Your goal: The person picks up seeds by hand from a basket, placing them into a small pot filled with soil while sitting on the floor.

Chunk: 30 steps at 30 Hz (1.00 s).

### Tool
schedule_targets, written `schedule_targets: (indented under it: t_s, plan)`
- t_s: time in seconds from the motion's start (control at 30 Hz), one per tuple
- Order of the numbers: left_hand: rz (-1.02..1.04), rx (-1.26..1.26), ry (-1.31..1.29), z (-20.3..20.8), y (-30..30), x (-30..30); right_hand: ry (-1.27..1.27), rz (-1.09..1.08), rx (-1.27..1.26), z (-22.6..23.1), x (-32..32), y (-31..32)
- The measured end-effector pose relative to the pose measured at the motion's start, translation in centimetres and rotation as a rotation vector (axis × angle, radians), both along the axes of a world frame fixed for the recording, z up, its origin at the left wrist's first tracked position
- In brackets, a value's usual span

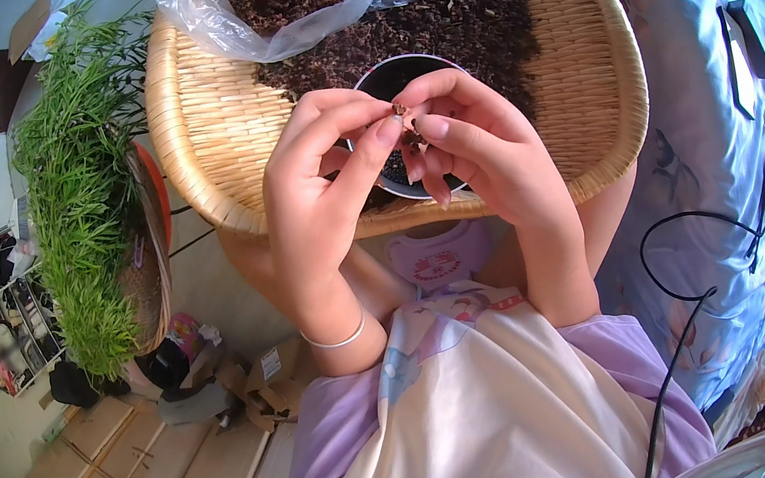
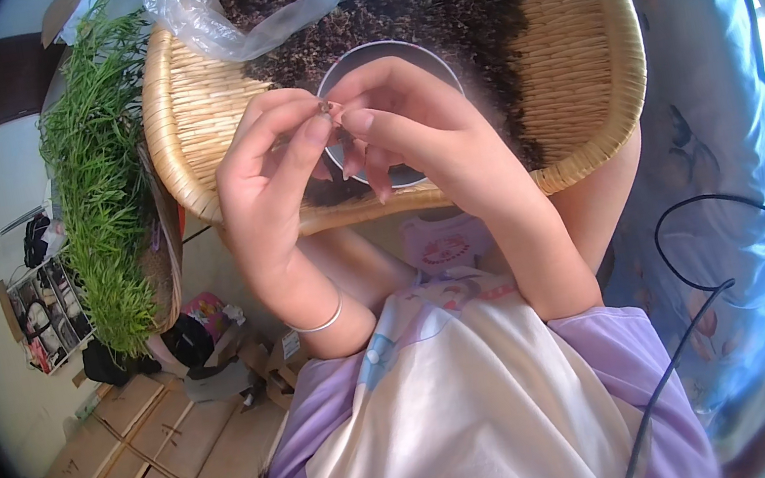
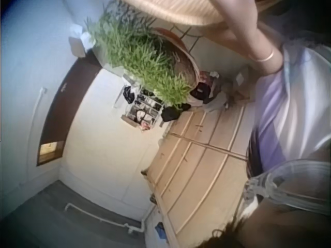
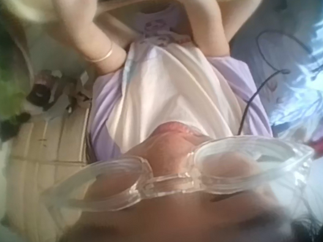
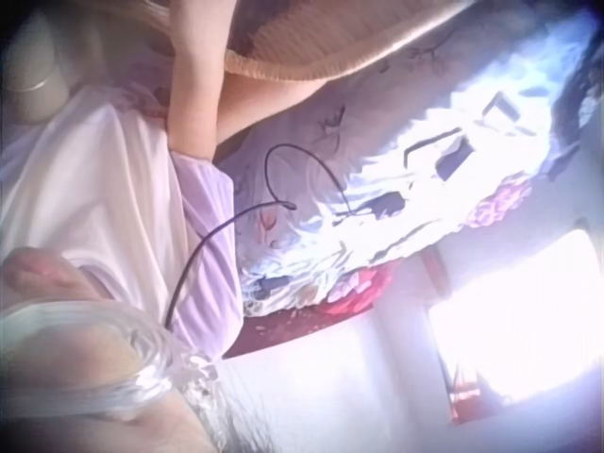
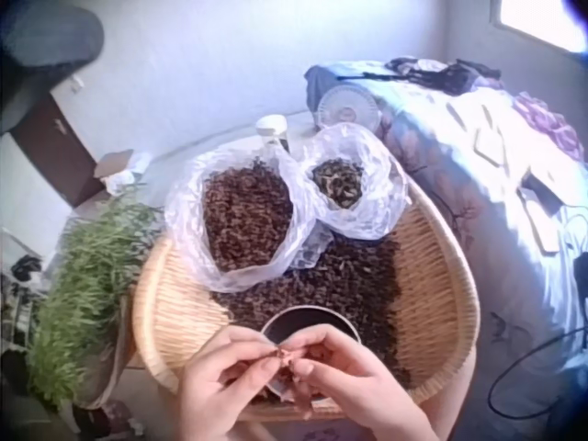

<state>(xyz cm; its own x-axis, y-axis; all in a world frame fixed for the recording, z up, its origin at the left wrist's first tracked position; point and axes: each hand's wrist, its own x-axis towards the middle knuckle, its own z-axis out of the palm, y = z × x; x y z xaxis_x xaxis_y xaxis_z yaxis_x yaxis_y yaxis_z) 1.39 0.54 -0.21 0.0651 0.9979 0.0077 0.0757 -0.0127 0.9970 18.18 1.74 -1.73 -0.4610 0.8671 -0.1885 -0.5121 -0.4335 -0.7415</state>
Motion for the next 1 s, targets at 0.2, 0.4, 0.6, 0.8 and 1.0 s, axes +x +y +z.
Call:
schedule_targets:
  t_s: [0.2,0.4,0.6,0.8,1.0]
  plan:
    - [0.055,0.067,-0.064,-0.36,0.07,0.18,0.094,0.017,-0.063,-0.04,0.25,0.24]
    - [0.067,0.087,-0.070,-0.40,-0.03,0.26,0.090,0.032,-0.035,-0.11,0.06,0.08]
    - [0.086,0.167,-0.035,-0.68,0.14,0.31,0.054,0.054,0.009,-0.07,0.09,0.17]
    - [0.117,0.178,-0.013,-0.60,0.08,0.33,0.076,0.061,-0.009,-0.35,0.22,0.16]
    - [0.121,0.193,-0.045,-0.72,0.04,0.43,0.091,0.052,-0.029,-0.09,0.16,0.13]
